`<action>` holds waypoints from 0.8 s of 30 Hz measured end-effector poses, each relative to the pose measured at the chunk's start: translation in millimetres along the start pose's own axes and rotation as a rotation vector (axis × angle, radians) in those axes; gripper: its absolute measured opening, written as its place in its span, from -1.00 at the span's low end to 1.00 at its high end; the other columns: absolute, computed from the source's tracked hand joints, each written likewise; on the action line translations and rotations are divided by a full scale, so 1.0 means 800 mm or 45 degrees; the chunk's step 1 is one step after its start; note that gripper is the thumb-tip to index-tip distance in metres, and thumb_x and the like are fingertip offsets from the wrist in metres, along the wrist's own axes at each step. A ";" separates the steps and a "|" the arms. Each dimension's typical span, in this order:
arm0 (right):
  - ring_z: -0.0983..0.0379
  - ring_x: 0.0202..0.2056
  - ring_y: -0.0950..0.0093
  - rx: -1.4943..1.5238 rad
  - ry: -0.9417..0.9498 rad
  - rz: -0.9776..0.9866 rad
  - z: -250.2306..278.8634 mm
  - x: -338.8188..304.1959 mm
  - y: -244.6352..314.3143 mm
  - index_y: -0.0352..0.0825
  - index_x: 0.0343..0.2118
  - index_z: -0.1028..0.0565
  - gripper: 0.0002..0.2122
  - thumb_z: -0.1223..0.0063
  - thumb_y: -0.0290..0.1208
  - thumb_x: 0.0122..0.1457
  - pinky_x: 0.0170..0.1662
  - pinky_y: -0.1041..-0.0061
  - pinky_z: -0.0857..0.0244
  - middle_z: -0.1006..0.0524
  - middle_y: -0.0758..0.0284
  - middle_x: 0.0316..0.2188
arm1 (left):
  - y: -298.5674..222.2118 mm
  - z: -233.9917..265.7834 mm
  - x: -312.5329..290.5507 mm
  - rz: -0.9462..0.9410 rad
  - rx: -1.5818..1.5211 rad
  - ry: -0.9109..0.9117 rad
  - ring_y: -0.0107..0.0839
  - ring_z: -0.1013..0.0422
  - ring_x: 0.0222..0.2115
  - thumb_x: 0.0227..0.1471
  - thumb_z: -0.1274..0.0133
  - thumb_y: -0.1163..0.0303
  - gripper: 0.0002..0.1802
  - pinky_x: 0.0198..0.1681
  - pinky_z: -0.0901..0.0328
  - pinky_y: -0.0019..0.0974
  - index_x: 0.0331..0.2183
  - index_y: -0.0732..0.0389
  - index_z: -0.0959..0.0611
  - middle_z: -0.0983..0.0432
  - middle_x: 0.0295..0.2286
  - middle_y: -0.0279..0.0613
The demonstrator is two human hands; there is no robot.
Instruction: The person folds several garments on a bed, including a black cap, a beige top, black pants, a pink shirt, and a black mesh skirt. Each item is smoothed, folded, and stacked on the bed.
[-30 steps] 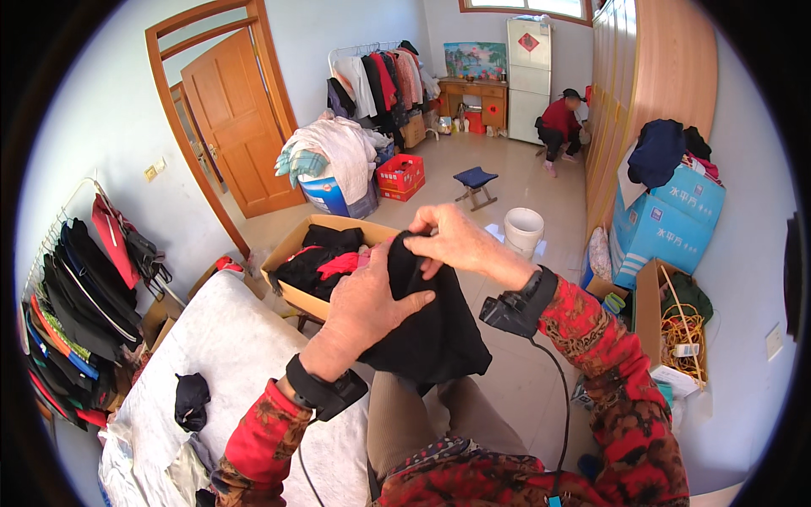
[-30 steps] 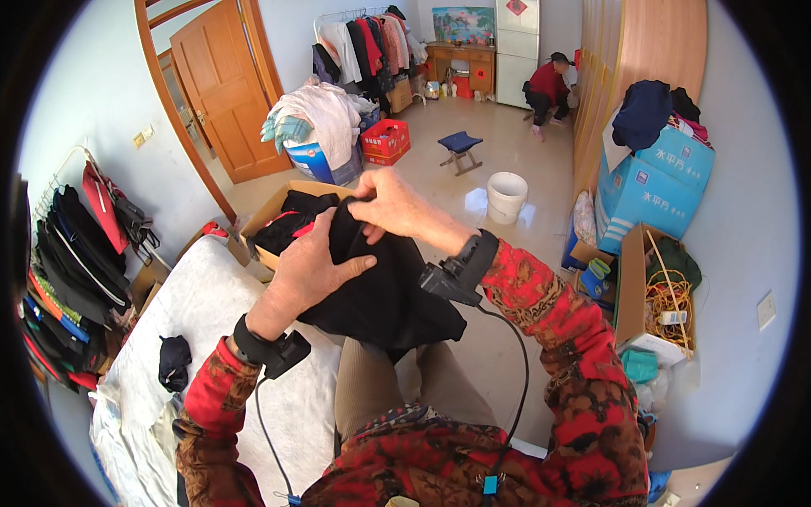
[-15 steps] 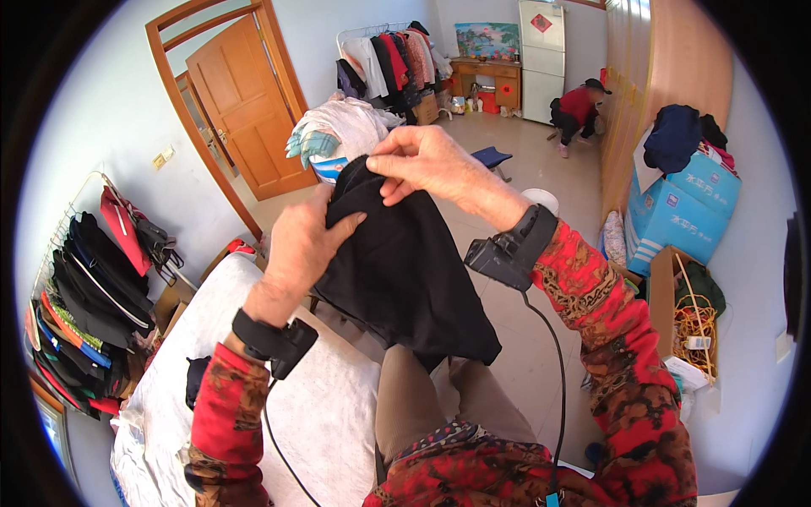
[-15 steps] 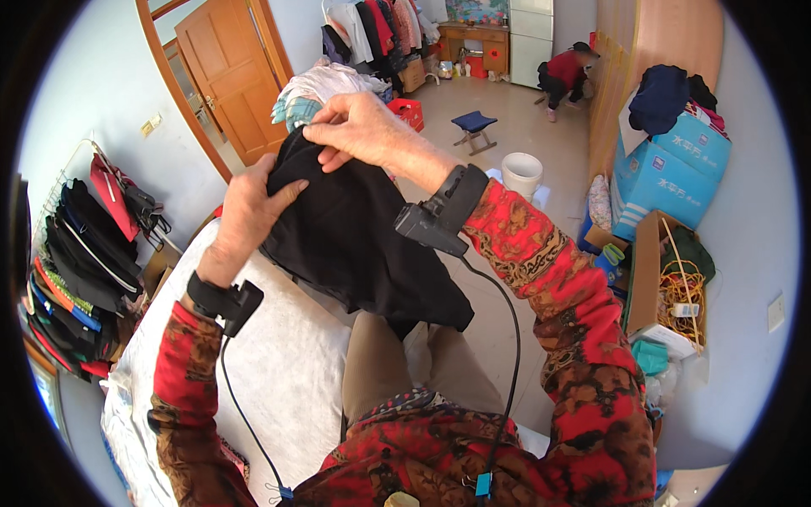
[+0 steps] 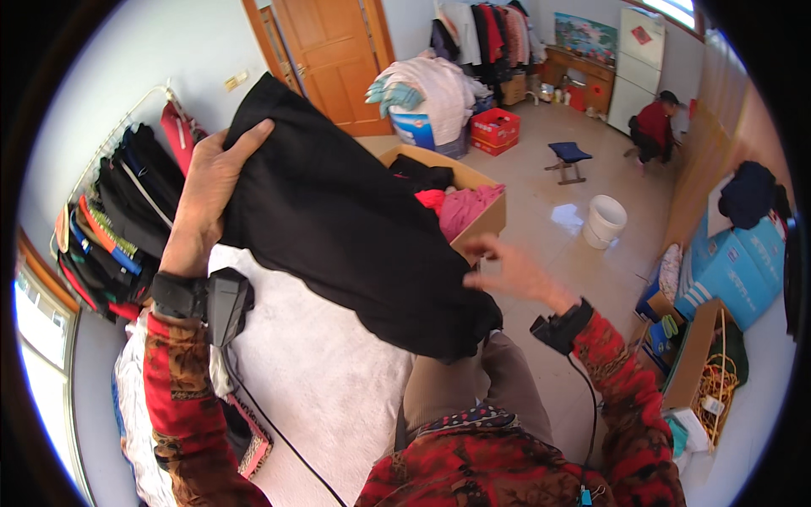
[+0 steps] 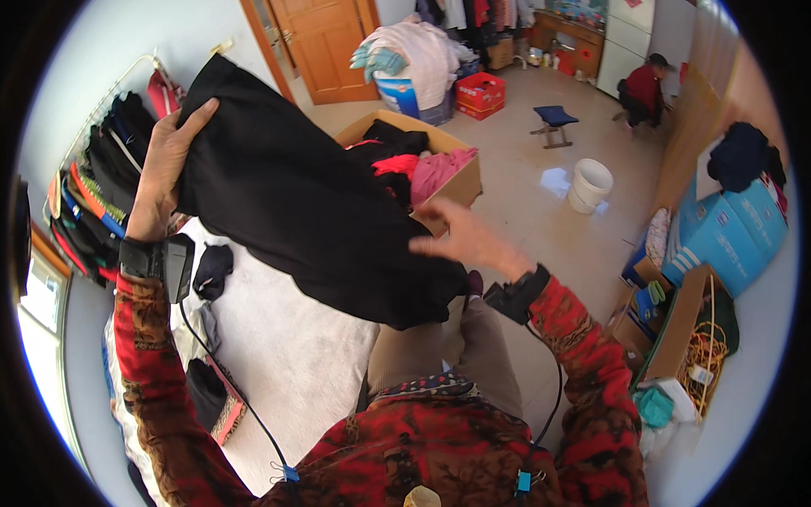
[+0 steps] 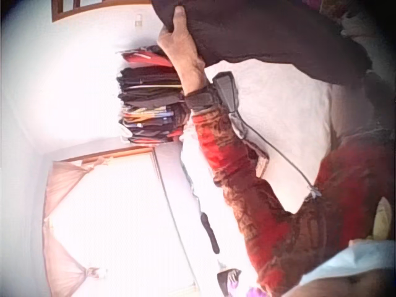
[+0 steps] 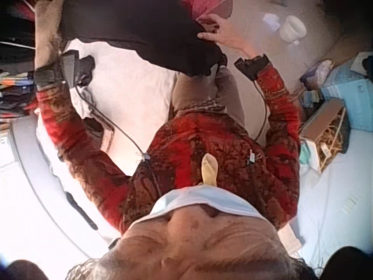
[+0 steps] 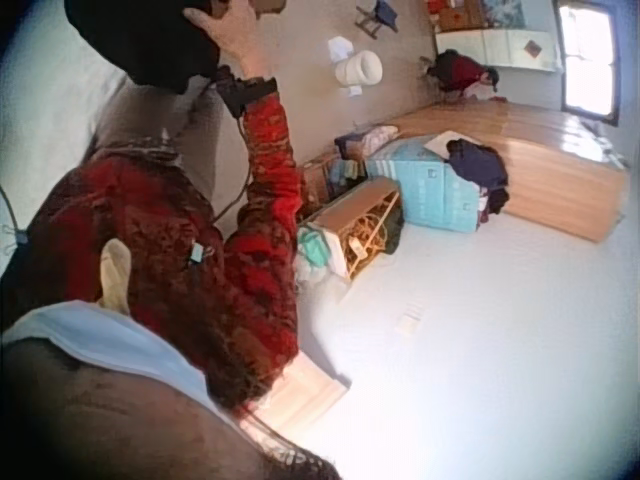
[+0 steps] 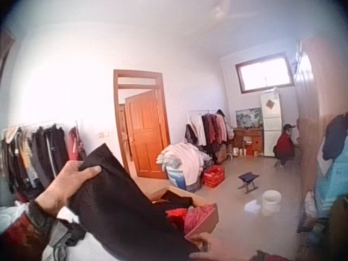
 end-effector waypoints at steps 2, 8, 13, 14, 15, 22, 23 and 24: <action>-0.35 0.02 0.22 -0.143 0.135 0.106 -0.058 -0.008 -0.014 -0.38 0.10 -0.31 -0.26 -0.32 -0.01 -0.07 0.07 0.31 -0.26 -0.38 0.10 0.02 | 0.014 0.045 -0.017 0.061 0.080 -0.067 -0.48 -0.52 -0.47 0.09 -0.16 0.24 -0.61 -0.34 -0.42 -0.45 -0.26 0.45 -0.60 -0.60 -0.41 -0.17; -0.20 0.13 0.10 -0.176 0.270 0.248 -0.178 -0.031 -0.035 -0.31 0.19 -0.21 -0.12 -0.35 0.04 -0.16 0.17 0.21 -0.10 -0.25 0.10 0.12 | 0.102 0.186 -0.091 0.312 0.343 -0.369 -0.45 -0.52 -0.45 0.07 -0.15 0.17 -0.56 -0.30 -0.41 -0.43 -0.23 0.42 -0.61 -0.59 -0.40 -0.17; -0.31 -0.01 0.24 -0.412 0.343 0.495 -0.245 -0.041 -0.042 -0.25 -0.11 -0.46 -0.60 -0.24 -0.30 -0.05 0.08 0.29 -0.15 -0.40 0.24 -0.09 | 0.204 0.273 -0.170 0.566 0.354 -0.524 -0.40 -0.53 -0.37 0.09 -0.13 0.16 -0.52 -0.25 -0.42 -0.39 -0.13 0.39 -0.57 -0.58 -0.31 -0.13; -0.33 -0.05 0.26 -0.491 0.434 0.445 -0.257 -0.039 -0.049 -0.25 -0.20 -0.50 -0.71 -0.21 -0.37 -0.02 0.06 0.30 -0.16 -0.43 0.28 -0.14 | 0.227 0.283 -0.186 0.573 0.281 -0.532 -0.39 -0.52 -0.36 0.09 -0.13 0.15 -0.52 -0.25 -0.42 -0.39 -0.12 0.38 -0.57 -0.58 -0.30 -0.13; -0.39 -0.19 0.32 -0.324 0.266 0.509 -0.252 -0.036 -0.043 -0.27 -0.39 -0.50 -0.90 -0.13 -0.51 -0.02 -0.06 0.34 -0.22 -0.47 0.36 -0.30 | 0.249 0.297 -0.201 0.626 0.326 -0.564 -0.39 -0.52 -0.35 0.09 -0.13 0.15 -0.51 -0.24 -0.42 -0.39 -0.12 0.39 -0.57 -0.58 -0.30 -0.13; -0.41 -0.31 0.33 -0.132 0.309 0.476 -0.240 -0.043 -0.043 -0.25 -0.42 -0.49 -0.89 -0.14 -0.54 -0.06 -0.19 0.38 -0.24 -0.46 0.37 -0.44 | 0.355 0.357 -0.310 0.863 0.390 -0.687 -0.40 -0.50 -0.28 0.10 -0.10 0.09 -0.47 -0.18 -0.40 -0.36 -0.10 0.38 -0.55 -0.56 -0.24 -0.11; -0.40 -0.30 0.34 -0.141 0.436 0.471 -0.249 -0.051 -0.044 -0.24 -0.43 -0.50 -0.89 -0.14 -0.53 -0.06 -0.17 0.38 -0.22 -0.46 0.38 -0.42 | 0.365 0.360 -0.324 0.904 0.409 -0.703 -0.39 -0.50 -0.28 0.11 -0.10 0.09 -0.47 -0.18 -0.40 -0.36 -0.09 0.38 -0.54 -0.56 -0.24 -0.11; -0.38 -0.26 0.36 -0.263 0.594 0.439 -0.260 -0.059 -0.049 -0.23 -0.44 -0.50 -0.92 -0.18 -0.44 -0.02 -0.11 0.37 -0.20 -0.46 0.41 -0.40 | 0.373 0.362 -0.336 0.927 0.424 -0.718 -0.39 -0.50 -0.28 0.11 -0.09 0.09 -0.46 -0.18 -0.41 -0.36 -0.08 0.38 -0.53 -0.56 -0.23 -0.11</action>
Point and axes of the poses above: each hand's wrist, its own x-axis towards the middle knuckle, its own z-axis out of the back of the hand, y = z × x, the point moved 6 cm from there along x, towards the middle knuckle
